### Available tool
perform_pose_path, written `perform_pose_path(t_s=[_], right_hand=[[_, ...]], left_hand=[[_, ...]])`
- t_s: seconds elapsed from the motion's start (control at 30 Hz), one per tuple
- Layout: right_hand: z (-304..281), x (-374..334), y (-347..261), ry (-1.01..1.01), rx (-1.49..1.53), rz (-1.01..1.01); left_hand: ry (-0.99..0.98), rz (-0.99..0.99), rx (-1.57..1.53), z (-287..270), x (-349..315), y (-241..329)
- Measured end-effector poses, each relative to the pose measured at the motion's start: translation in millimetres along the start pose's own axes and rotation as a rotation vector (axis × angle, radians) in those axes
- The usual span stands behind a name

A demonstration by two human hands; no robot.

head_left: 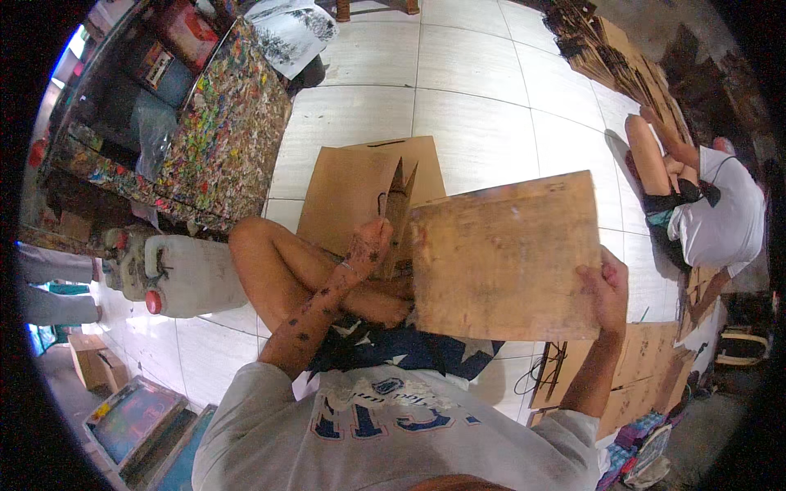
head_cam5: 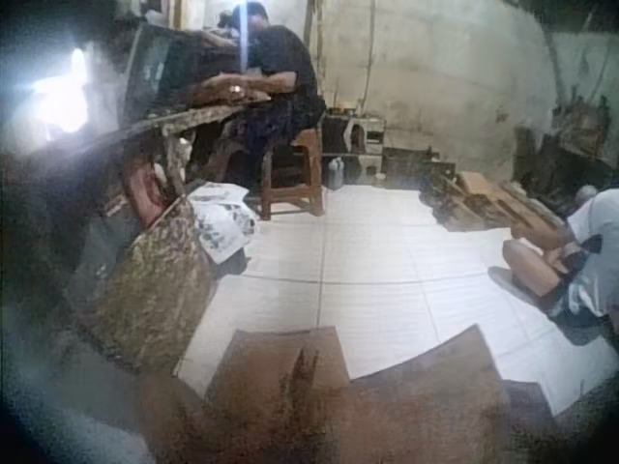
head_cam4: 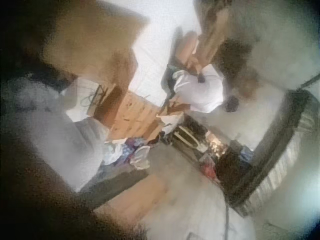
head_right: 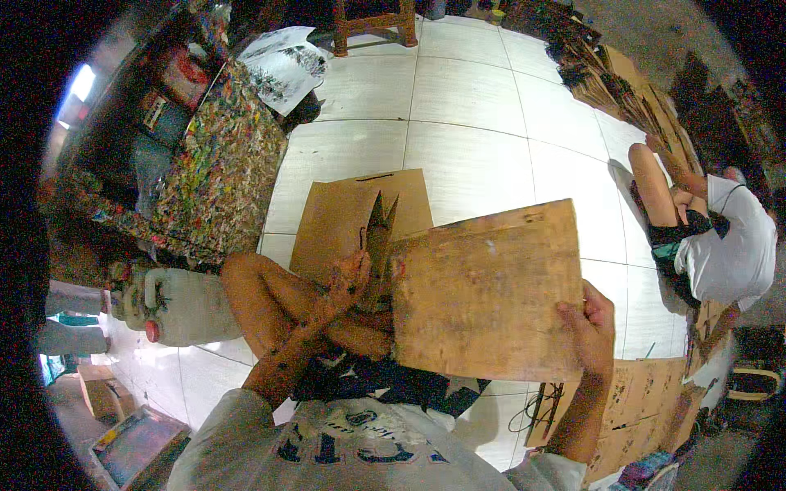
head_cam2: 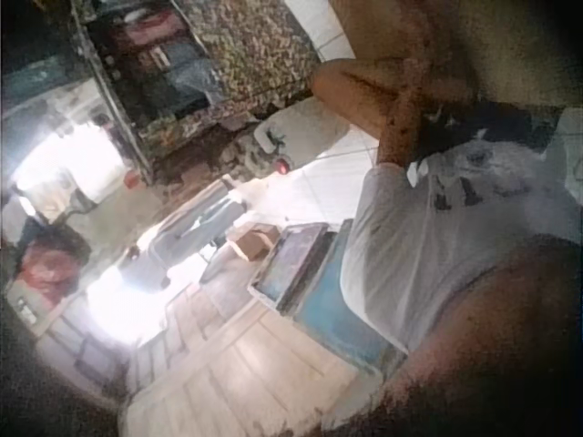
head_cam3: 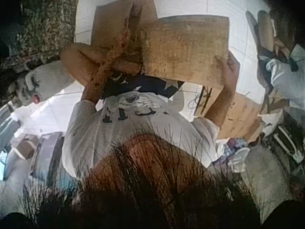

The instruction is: The person assembles paper bags by inserting a small board into the bottom of a brown paper bag and stacking them.

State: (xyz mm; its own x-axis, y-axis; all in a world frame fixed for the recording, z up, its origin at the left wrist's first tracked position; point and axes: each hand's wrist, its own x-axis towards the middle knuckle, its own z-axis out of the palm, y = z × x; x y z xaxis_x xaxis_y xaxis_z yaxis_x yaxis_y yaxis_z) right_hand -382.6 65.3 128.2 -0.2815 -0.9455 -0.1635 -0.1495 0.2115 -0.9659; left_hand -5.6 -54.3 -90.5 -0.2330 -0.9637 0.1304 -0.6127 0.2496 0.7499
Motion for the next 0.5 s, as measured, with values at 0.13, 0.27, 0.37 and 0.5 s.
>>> perform_pose_path(t_s=[0.13, 0.27, 0.37, 0.5], right_hand=[[26.2, 13.6, -18.3, -0.154, -0.028, -0.014], [36.7, 27.1, -20.0, -0.138, -0.04, -0.104], [43.9, 22.5, -10.8, -0.004, 0.023, -0.131], [53.4, 24.0, 15.9, 0.085, -0.007, -0.16]], left_hand=[[-0.027, 0.014, 0.048, 5.7, -4.8, -2.4], [-0.165, 0.028, 0.107, 4.7, -7.2, -8.5], [-0.179, 0.062, 0.103, 3.4, -5.9, -3.6], [-0.174, 0.076, 0.111, -6.8, -5.9, -1.9]])
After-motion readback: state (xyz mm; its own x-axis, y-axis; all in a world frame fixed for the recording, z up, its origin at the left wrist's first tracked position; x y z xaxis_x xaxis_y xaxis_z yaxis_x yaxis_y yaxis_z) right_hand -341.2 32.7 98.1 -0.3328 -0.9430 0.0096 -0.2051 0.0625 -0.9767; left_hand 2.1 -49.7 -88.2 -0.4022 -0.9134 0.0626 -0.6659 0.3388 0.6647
